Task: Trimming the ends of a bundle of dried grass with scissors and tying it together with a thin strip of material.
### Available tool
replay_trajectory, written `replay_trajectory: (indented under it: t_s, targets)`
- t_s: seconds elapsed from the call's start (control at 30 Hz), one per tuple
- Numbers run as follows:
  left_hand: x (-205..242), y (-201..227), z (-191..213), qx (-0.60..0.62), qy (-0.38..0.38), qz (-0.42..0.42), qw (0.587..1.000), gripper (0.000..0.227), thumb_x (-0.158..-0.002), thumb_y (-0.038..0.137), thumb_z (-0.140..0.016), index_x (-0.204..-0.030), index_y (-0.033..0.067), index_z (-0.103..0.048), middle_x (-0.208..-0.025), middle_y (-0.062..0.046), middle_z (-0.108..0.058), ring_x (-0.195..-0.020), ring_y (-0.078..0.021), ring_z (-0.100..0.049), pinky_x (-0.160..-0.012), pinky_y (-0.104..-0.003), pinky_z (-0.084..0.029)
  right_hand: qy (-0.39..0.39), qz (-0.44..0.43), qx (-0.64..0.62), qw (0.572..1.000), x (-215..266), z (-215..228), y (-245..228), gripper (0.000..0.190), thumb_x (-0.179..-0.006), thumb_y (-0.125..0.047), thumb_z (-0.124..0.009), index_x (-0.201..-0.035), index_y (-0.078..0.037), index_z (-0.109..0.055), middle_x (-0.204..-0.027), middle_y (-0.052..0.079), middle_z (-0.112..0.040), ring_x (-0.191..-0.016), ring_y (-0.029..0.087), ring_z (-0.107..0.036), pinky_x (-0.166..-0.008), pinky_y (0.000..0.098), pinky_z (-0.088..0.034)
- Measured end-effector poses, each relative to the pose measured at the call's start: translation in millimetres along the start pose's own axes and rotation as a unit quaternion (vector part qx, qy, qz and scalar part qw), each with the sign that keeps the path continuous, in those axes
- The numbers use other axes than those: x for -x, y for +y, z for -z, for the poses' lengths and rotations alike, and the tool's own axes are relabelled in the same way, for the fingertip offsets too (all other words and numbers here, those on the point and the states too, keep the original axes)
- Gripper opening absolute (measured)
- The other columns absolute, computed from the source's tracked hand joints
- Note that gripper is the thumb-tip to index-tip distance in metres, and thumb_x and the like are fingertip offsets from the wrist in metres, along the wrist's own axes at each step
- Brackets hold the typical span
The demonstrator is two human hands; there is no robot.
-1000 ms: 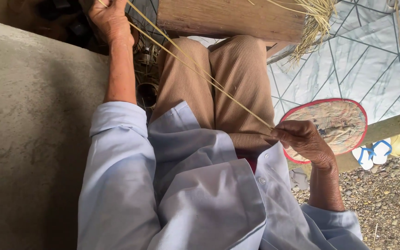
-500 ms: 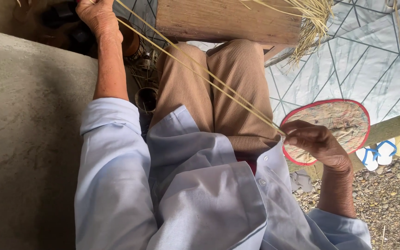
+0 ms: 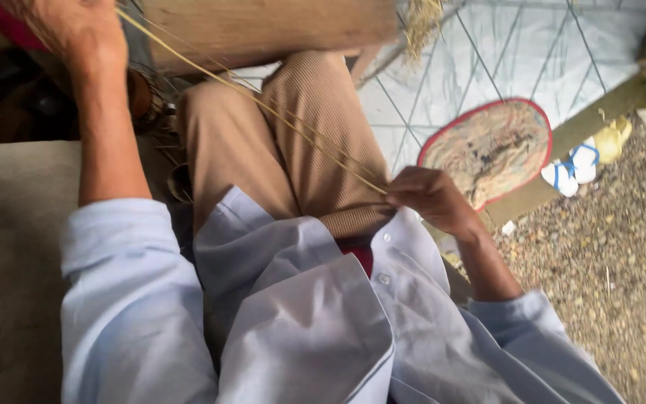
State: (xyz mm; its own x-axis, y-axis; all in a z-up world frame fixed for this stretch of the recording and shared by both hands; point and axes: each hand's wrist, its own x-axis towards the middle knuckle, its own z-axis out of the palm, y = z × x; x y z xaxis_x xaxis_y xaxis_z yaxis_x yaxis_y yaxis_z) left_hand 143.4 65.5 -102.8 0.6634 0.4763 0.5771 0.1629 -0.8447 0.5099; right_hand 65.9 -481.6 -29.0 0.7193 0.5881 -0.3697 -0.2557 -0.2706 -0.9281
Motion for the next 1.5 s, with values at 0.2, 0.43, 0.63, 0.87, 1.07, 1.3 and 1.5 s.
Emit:
replay_trajectory:
  t_s: [0.2,0.43,0.63,0.87,1.07,1.3,1.5]
  targets:
    - [103.4,238.4,41.4,0.295,-0.221,-0.141,0.919,0.02,-0.087,-0.009,-0.065,-0.106,-0.004,-0.061,-0.109,-0.018,-0.057,-0.102,-0.0322,-0.056,-0.088,-0.042,-0.052,0.061,-0.127,-0.141,0.98,-19.9,-28.1,-6.0,0.035,-0.09,0.007,-0.069,-0.124,-0.001,-0.074,-0.08,0.003,-0.07,-0.068,0.007,-0.061,-0.063,0.019,-0.055]
    - [161.6,217.5,7.7,0.235,-0.34,-0.25,0.876,0.035,-0.104,0.049,-0.061,-0.09,0.0166,-0.062,-0.073,-0.006,-0.065,-0.08,-0.0292,-0.069,-0.093,-0.05,-0.036,0.051,-0.017,-0.026,0.998,-26.5,-11.1,32.9,0.019,-0.086,0.01,-0.076,-0.104,0.004,-0.076,-0.068,0.014,-0.069,-0.062,0.015,-0.069,-0.054,0.0267,-0.06]
    - [77.0,80.3,20.0,-0.003,-0.298,-0.092,0.95,0.053,-0.112,0.05,-0.08,-0.071,0.0194,-0.065,-0.057,-0.007,-0.057,-0.061,-0.0357,-0.064,-0.059,-0.039,-0.048,0.009,-0.099,0.074,0.992,-8.8,43.5,65.0,0.007,-0.087,0.001,-0.077,-0.093,-0.003,-0.078,-0.069,0.014,-0.07,-0.065,0.02,-0.067,-0.058,0.0309,-0.056]
    - [82.0,-18.9,6.0,-0.243,-0.269,-0.097,0.927,0.051,-0.103,0.068,-0.081,-0.079,0.025,-0.07,-0.061,-0.005,-0.063,-0.064,-0.032,-0.071,-0.061,-0.046,-0.051,-0.001,-0.104,0.063,0.993,-16.1,55.5,57.1,0.008,-0.09,0.0,-0.073,-0.092,-0.006,-0.079,-0.072,0.014,-0.071,-0.071,0.023,-0.068,-0.065,0.0345,-0.057]
    - [76.7,45.6,13.2,-0.073,-0.263,-0.136,0.952,0.042,-0.104,0.051,-0.074,-0.084,0.0155,-0.063,-0.072,-0.01,-0.057,-0.072,-0.0323,-0.062,-0.066,-0.047,-0.048,-0.053,-0.095,0.092,0.99,-16.1,53.3,11.0,0.009,-0.092,-0.002,-0.072,-0.094,-0.006,-0.08,-0.077,0.017,-0.074,-0.073,0.027,-0.071,-0.067,0.0381,-0.059]
    - [45.4,157.8,10.9,0.151,-0.229,-0.199,0.941,0.03,-0.104,0.027,-0.063,-0.091,0.0024,-0.054,-0.088,-0.016,-0.049,-0.082,-0.0324,-0.05,-0.074,-0.049,-0.042,-0.117,-0.082,0.196,0.97,-15.8,14.9,-33.1,0.01,-0.093,-0.01,-0.072,-0.101,-0.008,-0.079,-0.083,0.017,-0.075,-0.08,0.031,-0.074,-0.076,0.0448,-0.059]
    - [151.7,214.4,23.7,0.167,-0.363,-0.155,0.903,0.031,-0.097,0.029,-0.073,-0.108,0.0022,-0.062,-0.131,-0.013,-0.055,-0.114,-0.0351,-0.055,-0.097,-0.048,-0.045,-0.081,-0.084,0.363,0.925,-52.3,32.0,-40.3,0.043,-0.077,-0.043,-0.082,-0.109,-0.015,-0.077,-0.111,0.001,-0.075,-0.085,0.02,-0.069,-0.08,0.0376,-0.055]
